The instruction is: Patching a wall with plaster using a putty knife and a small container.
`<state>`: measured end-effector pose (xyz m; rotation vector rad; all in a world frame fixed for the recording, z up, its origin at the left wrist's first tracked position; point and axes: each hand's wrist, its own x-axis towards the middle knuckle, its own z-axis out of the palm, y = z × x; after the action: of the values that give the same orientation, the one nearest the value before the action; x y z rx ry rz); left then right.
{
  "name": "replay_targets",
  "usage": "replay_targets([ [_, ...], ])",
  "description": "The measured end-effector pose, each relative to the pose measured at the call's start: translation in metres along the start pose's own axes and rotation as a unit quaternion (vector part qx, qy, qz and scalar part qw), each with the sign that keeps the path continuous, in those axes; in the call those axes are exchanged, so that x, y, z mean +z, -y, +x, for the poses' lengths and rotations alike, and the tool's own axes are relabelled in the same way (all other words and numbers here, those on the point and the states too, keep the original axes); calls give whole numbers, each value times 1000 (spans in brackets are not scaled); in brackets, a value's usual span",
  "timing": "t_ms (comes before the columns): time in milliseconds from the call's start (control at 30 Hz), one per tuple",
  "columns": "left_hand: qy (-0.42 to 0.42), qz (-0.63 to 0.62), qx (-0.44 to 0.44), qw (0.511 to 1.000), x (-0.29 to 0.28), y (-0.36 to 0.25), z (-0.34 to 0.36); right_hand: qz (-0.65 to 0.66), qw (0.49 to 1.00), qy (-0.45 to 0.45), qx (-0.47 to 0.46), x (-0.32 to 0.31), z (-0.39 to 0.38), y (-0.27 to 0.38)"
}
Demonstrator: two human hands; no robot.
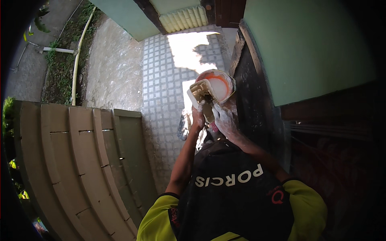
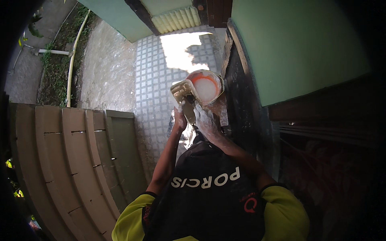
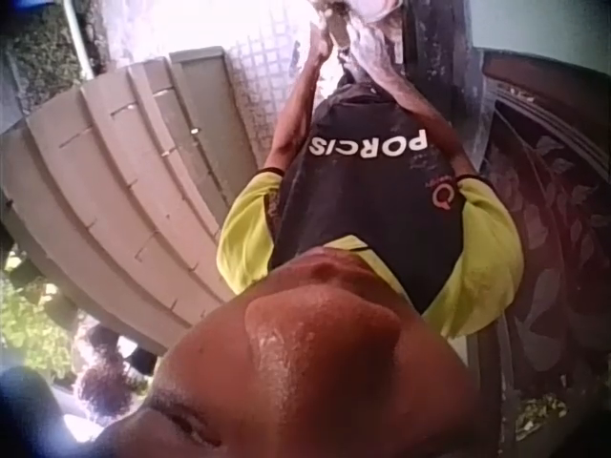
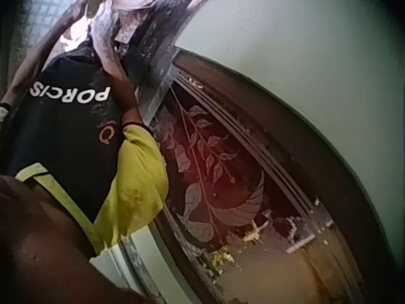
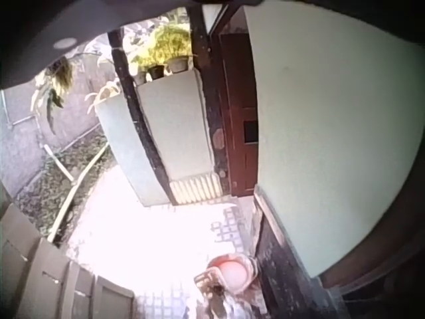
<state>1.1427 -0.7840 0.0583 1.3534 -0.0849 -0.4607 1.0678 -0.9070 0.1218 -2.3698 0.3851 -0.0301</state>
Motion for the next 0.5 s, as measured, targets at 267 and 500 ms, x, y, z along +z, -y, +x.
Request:
replay_targets([
  [267, -30, -243, -39, 969, 8, -5, -3, -31, 999, -11, 11, -10, -12, -5],
  [500, -12, -101, 43, 994, 10, 32, -12, -242, 963, -88, -80, -1, -9, -14],
])
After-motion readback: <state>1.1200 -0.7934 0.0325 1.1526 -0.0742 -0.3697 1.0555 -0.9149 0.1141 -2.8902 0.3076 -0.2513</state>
